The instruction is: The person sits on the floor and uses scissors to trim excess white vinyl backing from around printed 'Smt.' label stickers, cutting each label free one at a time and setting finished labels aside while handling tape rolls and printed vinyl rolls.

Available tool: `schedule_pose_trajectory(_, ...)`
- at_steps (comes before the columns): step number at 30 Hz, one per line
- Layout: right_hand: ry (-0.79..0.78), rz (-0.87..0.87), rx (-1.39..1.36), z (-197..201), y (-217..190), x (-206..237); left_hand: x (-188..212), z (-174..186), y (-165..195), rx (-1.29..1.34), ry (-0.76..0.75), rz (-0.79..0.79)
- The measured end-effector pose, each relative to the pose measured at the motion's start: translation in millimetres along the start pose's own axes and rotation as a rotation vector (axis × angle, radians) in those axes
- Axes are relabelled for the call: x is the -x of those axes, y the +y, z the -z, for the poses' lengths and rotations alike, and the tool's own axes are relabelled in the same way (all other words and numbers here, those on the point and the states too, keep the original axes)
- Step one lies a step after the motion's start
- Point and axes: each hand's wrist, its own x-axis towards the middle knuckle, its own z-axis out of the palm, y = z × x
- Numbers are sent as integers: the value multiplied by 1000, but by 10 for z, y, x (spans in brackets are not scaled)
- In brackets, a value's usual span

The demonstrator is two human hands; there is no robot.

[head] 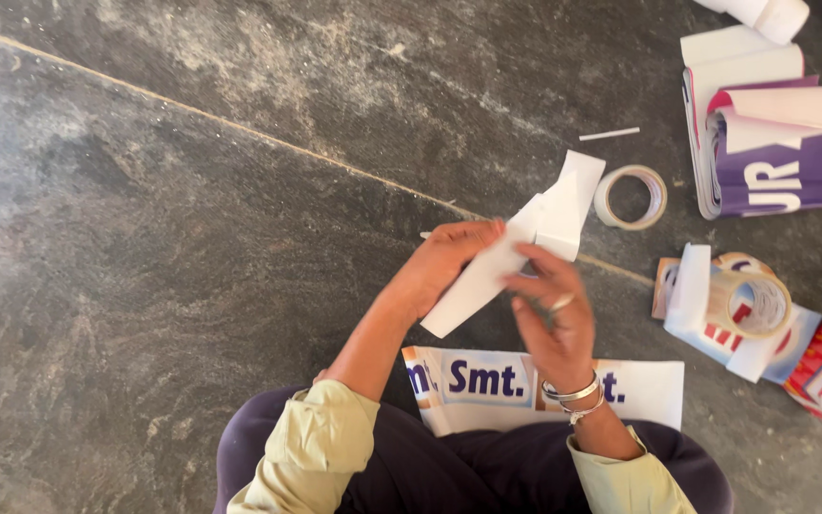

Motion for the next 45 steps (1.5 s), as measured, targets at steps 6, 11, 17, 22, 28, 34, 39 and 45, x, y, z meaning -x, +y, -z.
schedule_pose_trajectory(6,330,-544,-415,89,646,-7,-25,-125,-221,-1035,128,-301)
schedule_pose_trajectory(11,198,-672,-426,208,953,-17,-74,-184,-341,-973,170,-510)
schedule_pose_trajectory(17,276,-671,-591,290,919,-100,-158,-33,-491,-1111,353,-499)
schedule_pose_trajectory(22,254,-760,-598,350,951,-121,-239,103,-535,-1016,459,-437)
schedule_pose_trajectory(28,115,-728,-683,493,1065,-81,-262,46,-440,-698,463,-354)
schedule_pose_trajectory(34,-167,-731,-739,569,1043,-38,-209,52,-336,-675,365,-292)
schedule_pose_trajectory(39,-80,-746,-271,390,1095,-114,-142,192,-160,-1185,626,-396)
schedule_pose_trajectory(45,-176,-79,508,32,1127,-35,-57,171,12,-1282,691,-362)
